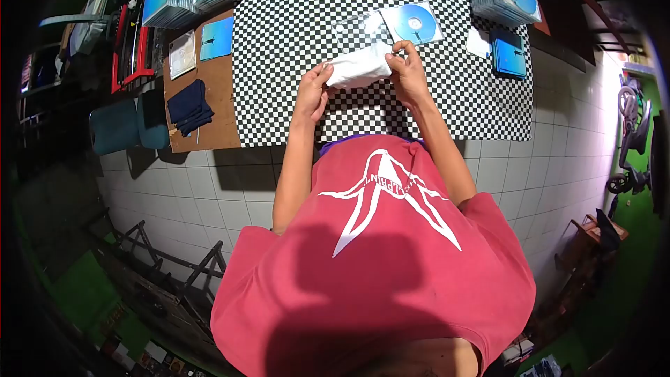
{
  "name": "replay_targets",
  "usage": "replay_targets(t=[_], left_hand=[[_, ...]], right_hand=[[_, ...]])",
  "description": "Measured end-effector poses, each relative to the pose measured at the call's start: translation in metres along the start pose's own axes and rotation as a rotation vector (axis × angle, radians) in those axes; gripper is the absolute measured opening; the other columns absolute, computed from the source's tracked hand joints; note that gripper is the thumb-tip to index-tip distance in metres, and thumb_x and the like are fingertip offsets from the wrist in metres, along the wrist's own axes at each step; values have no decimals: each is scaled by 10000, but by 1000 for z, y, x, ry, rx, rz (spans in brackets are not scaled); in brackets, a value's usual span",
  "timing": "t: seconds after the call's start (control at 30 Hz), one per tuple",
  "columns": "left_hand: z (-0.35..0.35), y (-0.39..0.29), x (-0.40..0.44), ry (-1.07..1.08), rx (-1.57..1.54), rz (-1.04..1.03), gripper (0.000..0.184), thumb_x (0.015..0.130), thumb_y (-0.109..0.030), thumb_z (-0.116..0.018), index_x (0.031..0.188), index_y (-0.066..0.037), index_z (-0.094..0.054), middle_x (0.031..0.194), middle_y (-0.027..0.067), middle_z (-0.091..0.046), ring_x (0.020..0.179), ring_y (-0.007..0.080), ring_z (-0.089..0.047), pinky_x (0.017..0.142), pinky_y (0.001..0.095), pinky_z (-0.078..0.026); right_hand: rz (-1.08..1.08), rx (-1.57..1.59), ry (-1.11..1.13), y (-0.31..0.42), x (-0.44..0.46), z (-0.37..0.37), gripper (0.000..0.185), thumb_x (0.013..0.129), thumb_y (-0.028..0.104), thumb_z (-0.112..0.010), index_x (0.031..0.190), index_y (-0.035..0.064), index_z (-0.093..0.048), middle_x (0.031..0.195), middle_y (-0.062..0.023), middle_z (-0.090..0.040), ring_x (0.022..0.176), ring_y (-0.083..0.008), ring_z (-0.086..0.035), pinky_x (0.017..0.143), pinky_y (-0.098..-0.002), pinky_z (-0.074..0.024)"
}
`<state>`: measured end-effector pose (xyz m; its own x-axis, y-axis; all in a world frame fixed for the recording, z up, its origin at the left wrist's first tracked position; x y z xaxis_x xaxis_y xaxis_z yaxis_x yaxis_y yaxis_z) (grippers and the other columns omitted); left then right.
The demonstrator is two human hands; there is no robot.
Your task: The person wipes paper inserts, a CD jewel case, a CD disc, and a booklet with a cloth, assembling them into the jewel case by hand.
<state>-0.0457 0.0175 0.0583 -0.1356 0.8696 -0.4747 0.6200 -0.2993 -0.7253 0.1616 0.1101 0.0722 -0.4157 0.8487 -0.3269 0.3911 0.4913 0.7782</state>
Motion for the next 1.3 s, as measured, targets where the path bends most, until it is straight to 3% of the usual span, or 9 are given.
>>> replay_targets(t=[0.13, 0.2, 0.33, 0.5, 0.67, 0.83, 0.97, 1.03, 1.3], left_hand=[[-6, -4, -2, -57, 35, -78, 375, 982, -116, -665, 1318, 22, -571, 1167, 120, -676, 1029, 168, -672, 880, 319, -580], [-3, -2, 0, -99, 73, -105, 381, 956, -67, -674, 1316, 14, -576, 1164, 117, -668, 1025, 171, -669, 877, 306, -577], [9, 1, 2, -330, 267, -120, 403, 901, 46, -664, 1295, -1, -598, 1164, 112, -644, 1011, 164, -653, 847, 254, -563], [4, 0, -5, -517, 536, -339, 268, 949, -41, -655, 1217, -27, -662, 1136, 75, -671, 985, 150, -648, 891, 294, -512], [-29, -14, -20, -80, 595, -328, 382, 945, -202, -749, 1259, -15, -641, 1167, 90, -695, 1009, 138, -653, 868, 284, -533], [-40, -12, -16, 89, 447, -137, 462, 996, -295, -692, 1318, 23, -601, 1146, 70, -700, 1022, 131, -648, 838, 281, -525], [-33, -4, -14, 181, 272, 9, 386, 1011, -294, -672, 1233, 20, -655, 899, -29, -673, 699, 23, -517, 643, 219, -412], [-37, -4, -17, 125, 288, 23, 318, 1003, -280, -685, 1152, 1, -691, 792, -75, -624, 623, 8, -418, 592, 215, -336], [-44, -9, -18, 10, 244, -32, 218, 1014, -195, -655, 1102, 1, -692, 847, -23, -704, 659, 27, -550, 642, 209, -431]], right_hand=[[11, -43, 109, -4, 10, 10, 87, 971, 3, -619, 1051, 31, -632, 900, -47, -707, 709, -74, -626, 587, -198, -472], [-54, -34, 37, 7, -1, -3, 153, 944, 3, -641, 1081, 10, -710, 990, -38, -712, 776, -90, -655, 671, -213, -518], [93, -350, 142, 23, -14, -17, 313, 892, -19, -691, 1203, -1, -669, 1175, -78, -666, 920, -104, -657, 828, -258, -544], [223, -605, 269, 37, -30, -37, 395, 868, -100, -626, 1249, 3, -651, 1226, -70, -629, 1036, -142, -653, 889, -270, -542], [309, -812, 326, 37, -33, -48, 498, 853, -121, -593, 1328, 23, -634, 1275, -95, -646, 1086, -198, -666, 927, -309, -548], [172, -573, 411, 40, -33, -50, 536, 838, -123, -571, 1352, 21, -625, 1354, -87, -629, 1164, -178, -641, 1014, -327, -513], [132, -467, 392, 34, -32, -41, 567, 844, -119, -554, 1389, 30, -593, 1345, -87, -625, 1164, -184, -633, 1010, -323, -510], [214, -598, 381, 34, -29, -38, 574, 848, -110, -559, 1402, 38, -585, 1340, -94, -622, 1162, -191, -631, 997, -325, -513], [258, -899, 269, 32, -31, -35, 616, 881, 3, -640, 1478, 77, -508, 1367, -142, -595, 1099, -206, -638, 911, -339, -543]])
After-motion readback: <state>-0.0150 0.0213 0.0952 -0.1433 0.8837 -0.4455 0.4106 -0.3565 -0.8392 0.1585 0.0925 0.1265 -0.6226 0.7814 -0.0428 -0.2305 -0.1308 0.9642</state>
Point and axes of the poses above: each hand's wrist, its own x-axis towards the middle knuckle, its own z-axis out of the back of the hand, y = z × x, the point moved 2 cm from there along x, towards the middle knuckle
